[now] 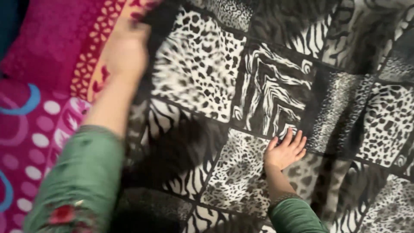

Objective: The person spreads a black and white animal-print blanket over a bed, smoothing it with both hands. They then unfold a green and blue plaid blanket and lay it on top, smoothing and adjusting the edges to cover the bed evenly.

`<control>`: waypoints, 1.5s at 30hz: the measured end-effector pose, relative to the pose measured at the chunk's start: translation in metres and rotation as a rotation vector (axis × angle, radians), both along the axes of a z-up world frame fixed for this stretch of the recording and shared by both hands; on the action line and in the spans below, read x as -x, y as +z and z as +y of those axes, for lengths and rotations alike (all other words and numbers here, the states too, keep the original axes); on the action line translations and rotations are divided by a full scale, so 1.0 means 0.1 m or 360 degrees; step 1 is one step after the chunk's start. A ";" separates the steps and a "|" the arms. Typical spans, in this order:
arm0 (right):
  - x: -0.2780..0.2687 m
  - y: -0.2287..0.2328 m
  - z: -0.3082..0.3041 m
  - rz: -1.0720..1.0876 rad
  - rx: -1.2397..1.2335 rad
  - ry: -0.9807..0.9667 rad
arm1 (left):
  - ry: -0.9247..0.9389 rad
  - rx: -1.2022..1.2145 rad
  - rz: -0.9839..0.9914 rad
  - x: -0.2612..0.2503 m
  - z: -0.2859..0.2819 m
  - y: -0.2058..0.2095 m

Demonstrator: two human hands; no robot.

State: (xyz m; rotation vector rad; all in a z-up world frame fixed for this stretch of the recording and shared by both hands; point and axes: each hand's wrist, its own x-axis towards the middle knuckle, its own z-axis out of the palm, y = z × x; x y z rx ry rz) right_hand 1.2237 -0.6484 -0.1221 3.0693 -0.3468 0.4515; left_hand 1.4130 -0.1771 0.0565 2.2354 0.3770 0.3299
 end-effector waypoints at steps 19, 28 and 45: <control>-0.04 0.05 0.10 -0.0011 -0.0004 0.0027 | -0.0232 -0.1217 -0.0042 0.18 0.83 -1.15; -0.02 -0.10 -0.04 -0.0038 0.0043 -0.0022 | -0.0240 -0.1385 -0.0180 0.17 0.82 -1.29; -2.55 -0.47 -3.01 0.0581 0.0250 -0.0636 | -0.0312 -0.0890 0.0653 -0.05 -2.75 -1.62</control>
